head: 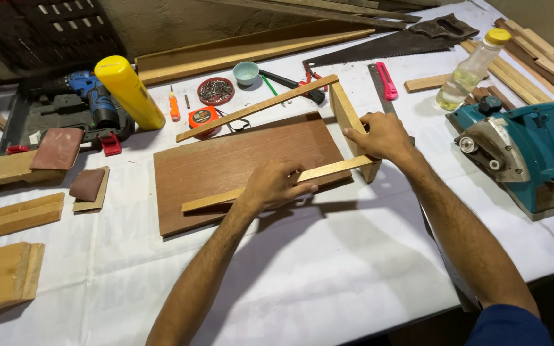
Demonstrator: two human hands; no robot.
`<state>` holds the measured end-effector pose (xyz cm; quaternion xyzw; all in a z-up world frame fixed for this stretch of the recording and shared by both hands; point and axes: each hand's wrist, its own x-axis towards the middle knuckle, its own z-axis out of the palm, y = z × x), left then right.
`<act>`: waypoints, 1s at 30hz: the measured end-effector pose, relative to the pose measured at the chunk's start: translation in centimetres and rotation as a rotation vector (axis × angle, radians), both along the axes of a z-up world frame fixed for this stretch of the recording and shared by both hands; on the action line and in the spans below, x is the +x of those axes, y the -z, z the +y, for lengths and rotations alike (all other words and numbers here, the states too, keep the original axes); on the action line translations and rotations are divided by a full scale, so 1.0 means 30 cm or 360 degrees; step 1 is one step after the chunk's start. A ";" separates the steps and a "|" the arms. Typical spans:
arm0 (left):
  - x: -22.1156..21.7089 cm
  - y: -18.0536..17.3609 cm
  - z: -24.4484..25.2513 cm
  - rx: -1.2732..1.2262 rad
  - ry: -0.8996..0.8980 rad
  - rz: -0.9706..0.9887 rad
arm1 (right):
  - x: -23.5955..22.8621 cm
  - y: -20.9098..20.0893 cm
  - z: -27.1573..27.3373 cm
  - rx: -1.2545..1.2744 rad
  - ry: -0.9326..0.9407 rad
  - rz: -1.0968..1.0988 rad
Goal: The person assembles a rectangular wooden frame on a work table. They align thin wood strips against a wooden board, position nails, and hammer the strips to fasten the frame corners, repositioning pieces between strikes.
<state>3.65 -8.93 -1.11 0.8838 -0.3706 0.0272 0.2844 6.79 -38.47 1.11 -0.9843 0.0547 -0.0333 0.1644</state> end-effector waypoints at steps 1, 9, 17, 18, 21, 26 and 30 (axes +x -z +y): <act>0.004 0.008 -0.004 0.0002 0.0012 -0.0001 | -0.018 -0.013 -0.011 0.0002 0.0012 -0.0001; 0.012 -0.042 -0.245 -0.0433 0.0122 -0.0679 | -0.223 0.007 -0.254 -0.0101 0.0299 0.0021; -0.022 0.049 -0.837 0.0359 0.0077 -0.0978 | -0.315 0.203 -0.387 -0.0204 0.0203 0.0146; -0.019 0.075 -0.906 0.0514 0.0020 -0.0896 | -0.305 0.222 -0.409 -0.0092 0.0143 0.0100; 0.025 0.162 -1.042 0.0687 -0.0253 -0.0719 | -0.293 0.230 -0.412 0.0048 0.0157 0.0020; 0.095 0.209 -1.064 0.0673 -0.0475 -0.0486 | -0.224 0.252 -0.456 0.0109 0.0164 0.0091; 0.104 0.183 -1.035 0.0588 -0.0414 -0.0290 | -0.193 0.191 -0.453 0.0223 0.0158 0.0180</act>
